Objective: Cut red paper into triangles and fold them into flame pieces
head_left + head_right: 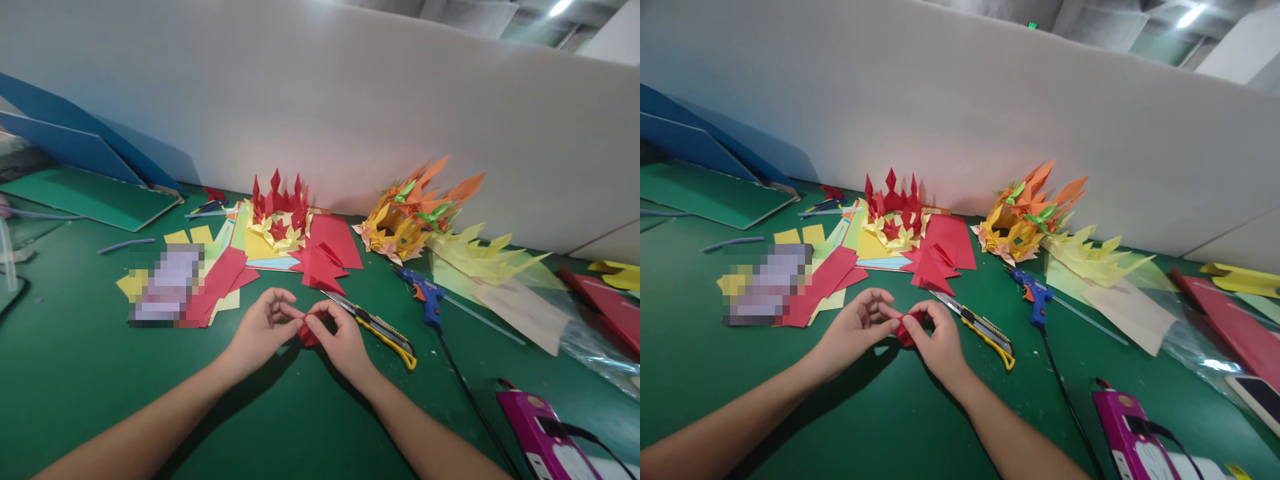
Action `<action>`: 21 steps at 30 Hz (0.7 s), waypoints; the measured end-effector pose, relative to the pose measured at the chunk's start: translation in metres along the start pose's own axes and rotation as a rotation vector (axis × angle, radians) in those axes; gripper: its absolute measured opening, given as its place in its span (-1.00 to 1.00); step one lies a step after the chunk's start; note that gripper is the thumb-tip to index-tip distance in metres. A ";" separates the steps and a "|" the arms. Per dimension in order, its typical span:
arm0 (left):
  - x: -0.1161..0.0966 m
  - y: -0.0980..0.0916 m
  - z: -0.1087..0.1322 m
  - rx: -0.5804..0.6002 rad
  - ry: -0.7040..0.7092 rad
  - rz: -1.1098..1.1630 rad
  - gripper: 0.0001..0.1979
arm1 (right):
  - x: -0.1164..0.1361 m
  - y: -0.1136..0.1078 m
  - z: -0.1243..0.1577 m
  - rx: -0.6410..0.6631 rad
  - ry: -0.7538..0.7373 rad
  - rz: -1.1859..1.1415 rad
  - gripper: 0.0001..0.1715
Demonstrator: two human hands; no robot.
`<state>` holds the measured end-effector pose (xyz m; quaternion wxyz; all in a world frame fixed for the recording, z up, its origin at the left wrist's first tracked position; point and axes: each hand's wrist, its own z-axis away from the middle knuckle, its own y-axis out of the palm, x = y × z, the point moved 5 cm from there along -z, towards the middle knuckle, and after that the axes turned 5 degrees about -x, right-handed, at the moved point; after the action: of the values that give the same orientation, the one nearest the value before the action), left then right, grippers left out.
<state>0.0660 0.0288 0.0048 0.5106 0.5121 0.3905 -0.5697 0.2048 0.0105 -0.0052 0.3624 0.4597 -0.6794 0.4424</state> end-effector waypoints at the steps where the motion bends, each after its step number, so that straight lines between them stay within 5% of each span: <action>1: 0.000 0.000 0.000 -0.004 -0.005 -0.006 -0.68 | -0.001 0.000 0.000 0.014 0.029 -0.021 -0.86; 16: 0.002 0.003 0.000 0.056 -0.009 -0.067 -0.71 | -0.002 0.006 0.002 0.113 0.137 -0.194 -0.88; 21: 0.003 0.000 0.001 0.046 -0.058 -0.038 -0.66 | -0.003 0.006 0.003 0.132 0.201 -0.319 -0.75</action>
<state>0.0661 0.0272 0.0020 0.4989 0.4996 0.3722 -0.6025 0.1992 0.0098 -0.0103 0.4629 0.5377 -0.5279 0.4668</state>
